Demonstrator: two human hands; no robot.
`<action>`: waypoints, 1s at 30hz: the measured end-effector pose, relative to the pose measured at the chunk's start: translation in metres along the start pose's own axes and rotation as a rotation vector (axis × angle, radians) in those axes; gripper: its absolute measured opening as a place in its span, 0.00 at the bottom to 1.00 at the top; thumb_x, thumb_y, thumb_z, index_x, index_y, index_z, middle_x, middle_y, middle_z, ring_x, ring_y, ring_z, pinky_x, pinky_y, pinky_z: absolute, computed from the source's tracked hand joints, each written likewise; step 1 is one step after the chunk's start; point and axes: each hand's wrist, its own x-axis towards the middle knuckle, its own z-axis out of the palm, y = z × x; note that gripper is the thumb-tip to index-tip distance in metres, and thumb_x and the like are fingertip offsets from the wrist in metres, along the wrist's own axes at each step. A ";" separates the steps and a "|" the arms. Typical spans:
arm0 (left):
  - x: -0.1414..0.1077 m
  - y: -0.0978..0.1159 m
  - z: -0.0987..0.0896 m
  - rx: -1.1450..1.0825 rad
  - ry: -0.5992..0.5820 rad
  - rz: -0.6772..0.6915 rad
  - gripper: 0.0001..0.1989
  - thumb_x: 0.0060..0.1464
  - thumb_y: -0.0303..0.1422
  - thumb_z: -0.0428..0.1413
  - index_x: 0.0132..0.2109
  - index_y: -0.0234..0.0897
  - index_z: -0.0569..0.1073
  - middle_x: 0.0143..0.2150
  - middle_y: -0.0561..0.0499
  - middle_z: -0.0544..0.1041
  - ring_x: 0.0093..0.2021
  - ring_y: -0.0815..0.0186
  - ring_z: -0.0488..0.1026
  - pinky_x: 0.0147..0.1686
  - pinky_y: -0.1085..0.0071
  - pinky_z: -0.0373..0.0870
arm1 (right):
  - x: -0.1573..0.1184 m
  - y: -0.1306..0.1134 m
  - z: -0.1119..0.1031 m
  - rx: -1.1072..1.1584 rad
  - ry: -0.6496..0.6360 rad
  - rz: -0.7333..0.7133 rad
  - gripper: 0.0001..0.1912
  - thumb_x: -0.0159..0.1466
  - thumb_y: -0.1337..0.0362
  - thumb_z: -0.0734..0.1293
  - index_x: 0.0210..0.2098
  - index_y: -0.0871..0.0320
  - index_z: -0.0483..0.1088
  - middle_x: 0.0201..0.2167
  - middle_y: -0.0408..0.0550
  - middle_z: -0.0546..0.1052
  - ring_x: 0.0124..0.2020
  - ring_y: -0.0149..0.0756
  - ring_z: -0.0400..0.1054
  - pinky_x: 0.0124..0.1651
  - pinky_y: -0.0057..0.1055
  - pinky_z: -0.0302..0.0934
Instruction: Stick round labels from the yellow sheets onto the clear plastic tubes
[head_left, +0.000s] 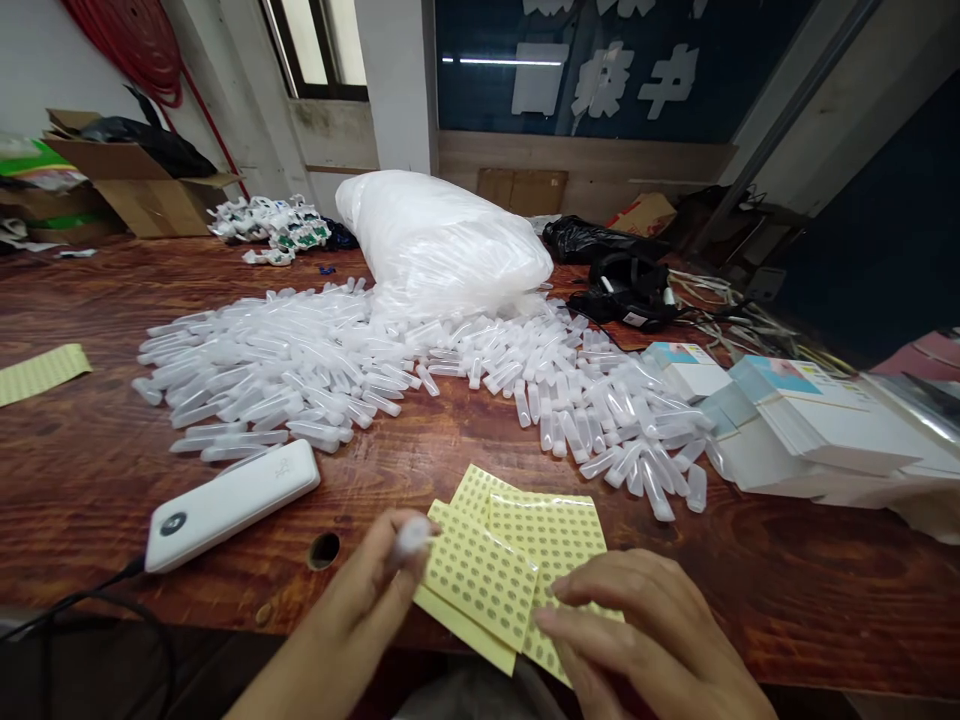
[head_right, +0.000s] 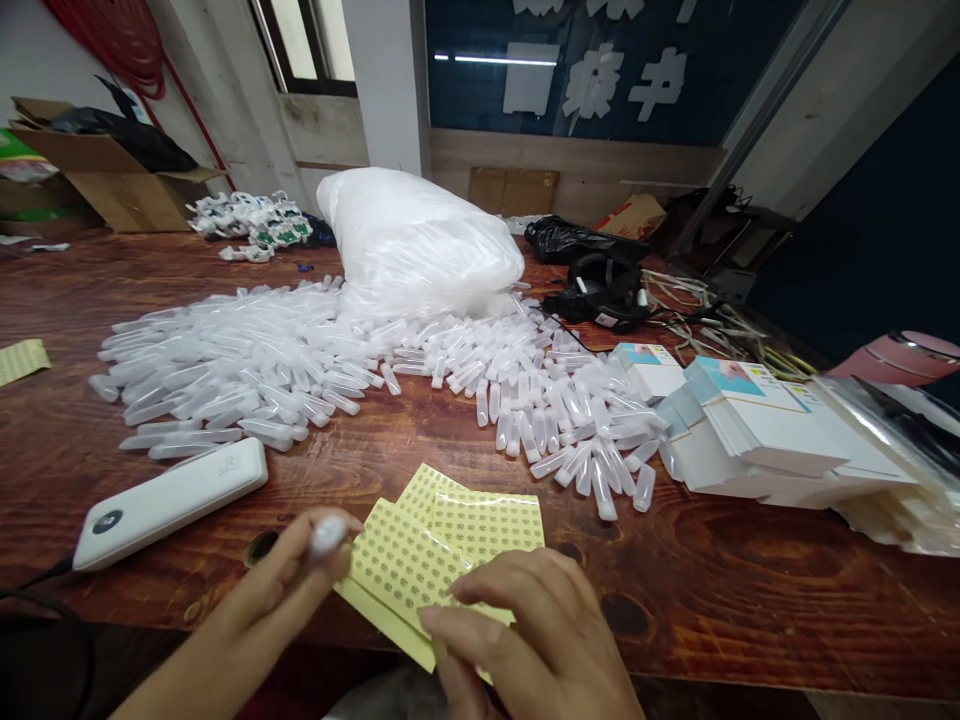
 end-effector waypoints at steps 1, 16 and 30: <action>0.008 -0.005 -0.006 0.132 0.034 0.037 0.14 0.74 0.45 0.47 0.53 0.44 0.71 0.52 0.48 0.78 0.54 0.58 0.76 0.51 0.66 0.76 | -0.001 0.002 0.005 -0.016 0.008 0.004 0.09 0.67 0.71 0.69 0.44 0.51 0.77 0.35 0.42 0.83 0.38 0.30 0.79 0.46 0.27 0.69; 0.063 -0.020 -0.019 0.478 -0.113 0.307 0.12 0.62 0.34 0.66 0.36 0.39 0.70 0.41 0.53 0.72 0.45 0.57 0.69 0.46 0.63 0.64 | -0.047 0.025 0.064 -0.026 -0.226 0.447 0.15 0.71 0.52 0.68 0.54 0.50 0.69 0.48 0.49 0.77 0.51 0.45 0.73 0.50 0.40 0.69; 0.058 0.003 -0.002 0.521 -0.164 0.376 0.13 0.53 0.30 0.72 0.43 0.40 0.78 0.44 0.51 0.75 0.48 0.55 0.71 0.48 0.62 0.62 | -0.043 0.019 0.083 0.105 -0.219 0.472 0.11 0.69 0.65 0.68 0.51 0.52 0.69 0.45 0.49 0.76 0.48 0.44 0.72 0.48 0.41 0.69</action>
